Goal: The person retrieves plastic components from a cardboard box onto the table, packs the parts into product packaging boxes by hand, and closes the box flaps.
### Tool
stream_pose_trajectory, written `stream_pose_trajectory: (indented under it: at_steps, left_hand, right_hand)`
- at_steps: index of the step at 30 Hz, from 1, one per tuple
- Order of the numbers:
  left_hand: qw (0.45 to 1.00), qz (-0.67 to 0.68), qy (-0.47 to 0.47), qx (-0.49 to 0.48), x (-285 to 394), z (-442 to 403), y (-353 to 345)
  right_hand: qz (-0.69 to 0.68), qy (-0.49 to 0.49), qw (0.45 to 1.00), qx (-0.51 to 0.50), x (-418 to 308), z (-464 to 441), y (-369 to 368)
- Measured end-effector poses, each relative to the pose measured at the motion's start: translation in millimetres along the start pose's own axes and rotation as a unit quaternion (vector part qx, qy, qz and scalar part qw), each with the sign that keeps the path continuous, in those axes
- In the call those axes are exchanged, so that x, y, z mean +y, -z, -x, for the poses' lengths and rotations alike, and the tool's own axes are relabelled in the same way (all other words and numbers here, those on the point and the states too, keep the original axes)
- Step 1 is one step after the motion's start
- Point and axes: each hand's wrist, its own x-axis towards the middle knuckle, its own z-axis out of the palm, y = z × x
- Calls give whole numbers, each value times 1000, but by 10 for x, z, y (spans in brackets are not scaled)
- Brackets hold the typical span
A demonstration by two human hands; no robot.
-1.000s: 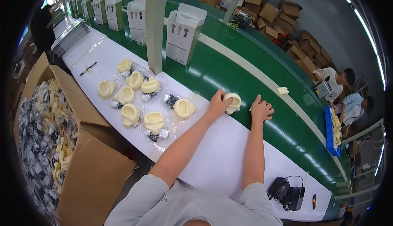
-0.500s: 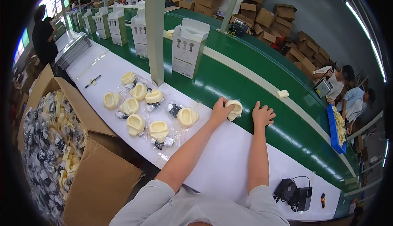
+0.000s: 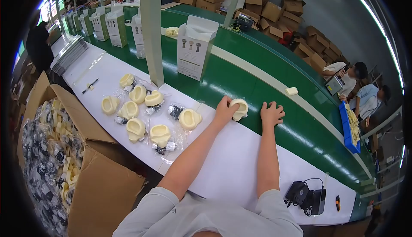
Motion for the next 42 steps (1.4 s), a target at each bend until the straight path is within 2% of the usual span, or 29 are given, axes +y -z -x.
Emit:
stream_pose_trajectory:
  at_steps: [19,22,23,24,25,26,28,30,32,33,35,36,37,39,40,41,42]
  left_hand:
    - [1000,21,-3,9,1,-26,43]
    - [999,33,-1,5,-16,0,9]
    - [995,90,-14,31,-10,14,-57]
    - [987,146,-29,55,12,4,-113]
    - [976,199,-42,76,46,-20,-130]
    - [977,197,-45,73,125,-10,-128]
    - [960,253,-94,78,483,57,-134]
    - [948,282,-128,79,859,83,-75]
    - [964,193,-183,-7,1224,91,155]
    - [967,142,-208,-49,1373,76,287]
    - [965,81,-246,-34,1725,-116,582]
    - [961,26,-275,-21,1898,-275,714]
    - [957,-1,-288,33,1966,-535,826]
    - [943,-83,-298,124,1887,-1293,1019]
    - [933,-145,-291,158,1831,-1458,1076]
    - [935,-152,-280,156,1656,-1521,1107]
    - [962,-93,-239,95,1644,-1550,1075]
  right_hand:
    - [26,25,999,-25,-12,-59,-50]
    - [-66,49,996,-31,-101,36,68]
    - [-70,53,996,-27,-219,79,244]
    - [-282,43,931,-229,-335,99,448]
    - [-468,31,781,-412,-465,166,674]
    - [-471,32,781,-409,-579,280,882]
    - [-537,104,681,-486,-825,475,1173]
    - [-564,154,681,-441,-1016,542,1171]
    - [-603,240,671,-358,-1195,539,1179]
    - [-607,246,666,-357,-1322,486,1205]
    - [-645,282,658,-266,-1731,335,1320]
    - [-565,337,733,-174,-1936,231,1366]
    - [-469,380,793,-79,-2137,109,1395]
    - [-280,486,827,-24,-2501,-108,1398]
    - [-222,502,834,-48,-2678,-200,1309]
    - [-165,516,837,-74,-2795,-253,1189]
    - [-170,511,839,-78,-2885,-264,1179]
